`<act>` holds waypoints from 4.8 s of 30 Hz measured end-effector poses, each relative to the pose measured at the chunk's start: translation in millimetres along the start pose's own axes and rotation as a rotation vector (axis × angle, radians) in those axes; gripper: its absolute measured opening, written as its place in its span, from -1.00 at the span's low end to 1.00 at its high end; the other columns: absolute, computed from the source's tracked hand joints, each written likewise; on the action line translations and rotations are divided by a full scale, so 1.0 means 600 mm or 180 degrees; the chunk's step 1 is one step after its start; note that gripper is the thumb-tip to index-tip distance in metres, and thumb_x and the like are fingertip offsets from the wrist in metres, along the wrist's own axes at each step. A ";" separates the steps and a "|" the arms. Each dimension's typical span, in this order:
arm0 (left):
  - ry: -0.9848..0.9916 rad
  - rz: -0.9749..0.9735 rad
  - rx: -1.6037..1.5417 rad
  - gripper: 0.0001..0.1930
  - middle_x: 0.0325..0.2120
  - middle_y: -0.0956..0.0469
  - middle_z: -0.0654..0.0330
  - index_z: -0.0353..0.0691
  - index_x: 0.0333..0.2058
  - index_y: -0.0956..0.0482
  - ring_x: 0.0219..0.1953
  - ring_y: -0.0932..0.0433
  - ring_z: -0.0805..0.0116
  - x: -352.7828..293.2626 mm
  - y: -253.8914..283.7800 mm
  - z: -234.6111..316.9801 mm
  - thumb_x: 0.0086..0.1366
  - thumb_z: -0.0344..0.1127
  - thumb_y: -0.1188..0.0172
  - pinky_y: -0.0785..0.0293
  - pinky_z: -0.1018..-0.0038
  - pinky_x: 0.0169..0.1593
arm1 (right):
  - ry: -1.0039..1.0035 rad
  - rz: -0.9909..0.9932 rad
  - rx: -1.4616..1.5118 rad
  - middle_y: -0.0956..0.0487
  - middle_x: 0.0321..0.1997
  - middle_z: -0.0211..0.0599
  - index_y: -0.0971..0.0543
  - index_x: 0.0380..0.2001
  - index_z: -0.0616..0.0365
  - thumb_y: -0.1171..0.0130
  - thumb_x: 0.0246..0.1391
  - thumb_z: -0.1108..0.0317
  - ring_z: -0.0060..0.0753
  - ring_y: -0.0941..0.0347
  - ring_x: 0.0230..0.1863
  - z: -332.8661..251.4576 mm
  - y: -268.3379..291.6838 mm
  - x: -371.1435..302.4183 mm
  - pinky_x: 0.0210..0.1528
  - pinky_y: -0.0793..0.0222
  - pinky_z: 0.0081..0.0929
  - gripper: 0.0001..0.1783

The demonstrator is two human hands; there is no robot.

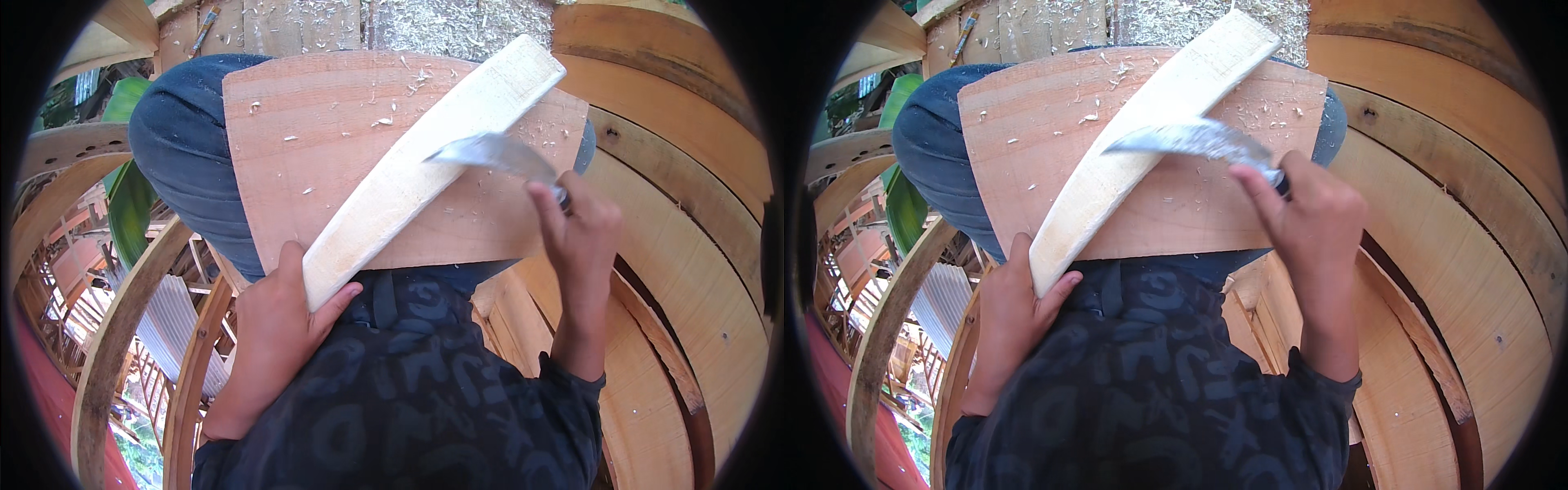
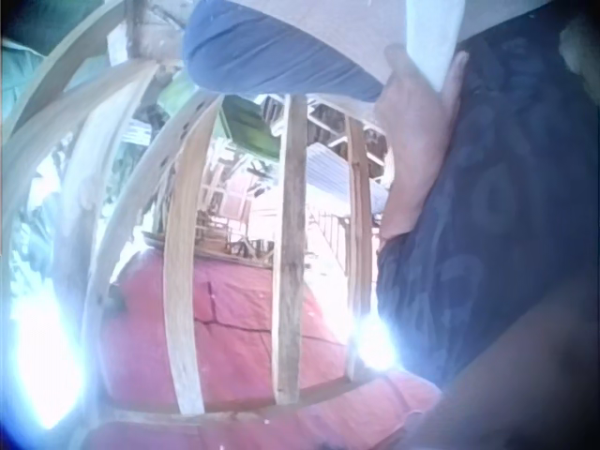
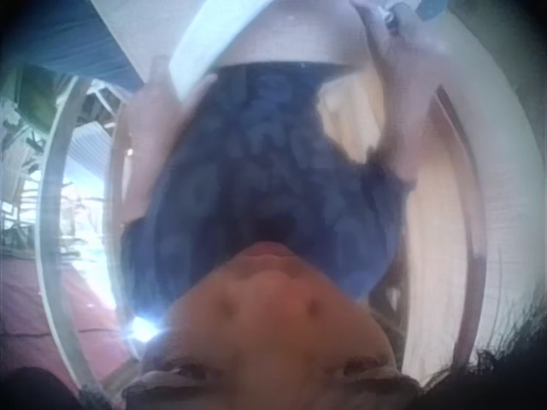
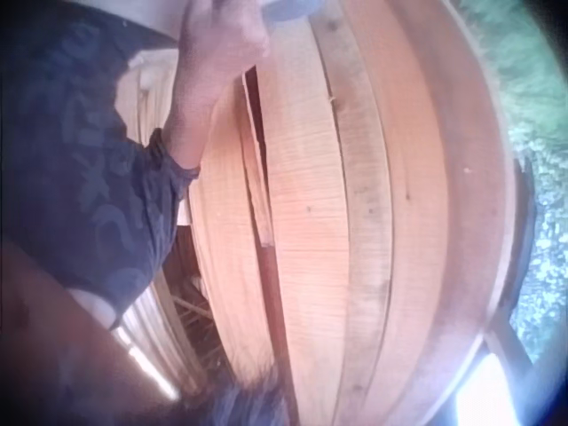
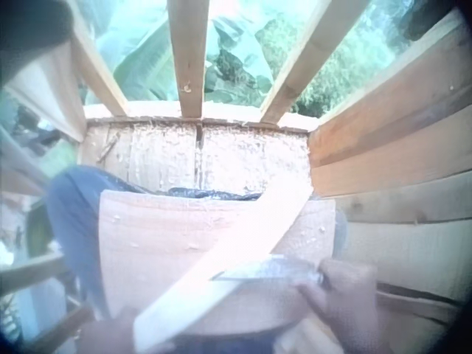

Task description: The person sits cross-legged on a wooden platform and uses a curved knife to shave and shape a long, light-colored wooden stick. They hold the stick against a flat board on their lap and repeatedly scrape the surface to remove thin layers of wood.

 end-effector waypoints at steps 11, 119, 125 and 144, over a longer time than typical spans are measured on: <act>-0.0167 0.0016 0.0068 -0.43 -0.63 -0.53 -0.12 -0.36 -0.23 -0.34 -0.55 -0.58 -0.14 -0.004 0.000 0.008 0.21 0.11 -0.29 -0.47 0.12 -0.49 | -0.0846 0.0298 -0.0452 -0.42 -0.78 -0.19 -0.53 -0.65 0.17 -0.16 0.10 -0.27 -0.09 -0.43 -0.70 0.104 0.001 0.030 -0.65 -0.27 -0.27 -0.34; 0.0269 -0.0915 -0.1081 -0.43 -0.50 -0.56 -0.28 -0.41 -0.06 -0.38 -0.36 -0.57 -0.32 -0.029 -0.032 -0.022 0.27 0.06 -0.19 -0.45 0.03 -0.28 | 0.0223 -0.0047 0.0399 -0.36 -0.76 -0.20 -0.40 -0.70 0.17 -0.30 0.01 -0.20 -0.14 -0.34 -0.73 -0.023 -0.010 -0.023 -0.64 -0.21 -0.31 -0.36; 0.0270 -0.0785 -0.1281 -0.47 -0.50 -0.56 -0.27 -0.40 -0.10 -0.38 -0.36 -0.59 -0.29 -0.020 -0.034 -0.023 0.29 0.03 -0.18 -0.46 0.05 -0.28 | 0.0813 0.0051 0.0058 -0.35 -0.77 -0.28 -0.34 -0.73 0.08 -0.34 -0.15 -0.27 -0.23 -0.36 -0.73 -0.066 -0.026 -0.015 -0.68 -0.21 -0.35 -0.34; 0.0126 -0.0966 -0.1207 -0.47 -0.49 -0.55 -0.29 -0.40 -0.09 -0.39 -0.36 -0.58 -0.30 -0.022 -0.036 -0.022 0.29 0.04 -0.17 -0.44 0.04 -0.28 | 0.0613 -0.0014 0.0096 -0.29 -0.81 -0.24 -0.36 -0.74 0.11 -0.32 -0.07 -0.26 -0.18 -0.34 -0.74 -0.064 -0.012 -0.010 -0.66 -0.20 -0.35 -0.34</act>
Point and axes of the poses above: each hand's wrist, its own x-axis towards the middle knuckle, its own y-axis out of the back of the hand, z = x × y, the point moved 8 cm from there along x, towards the middle knuckle
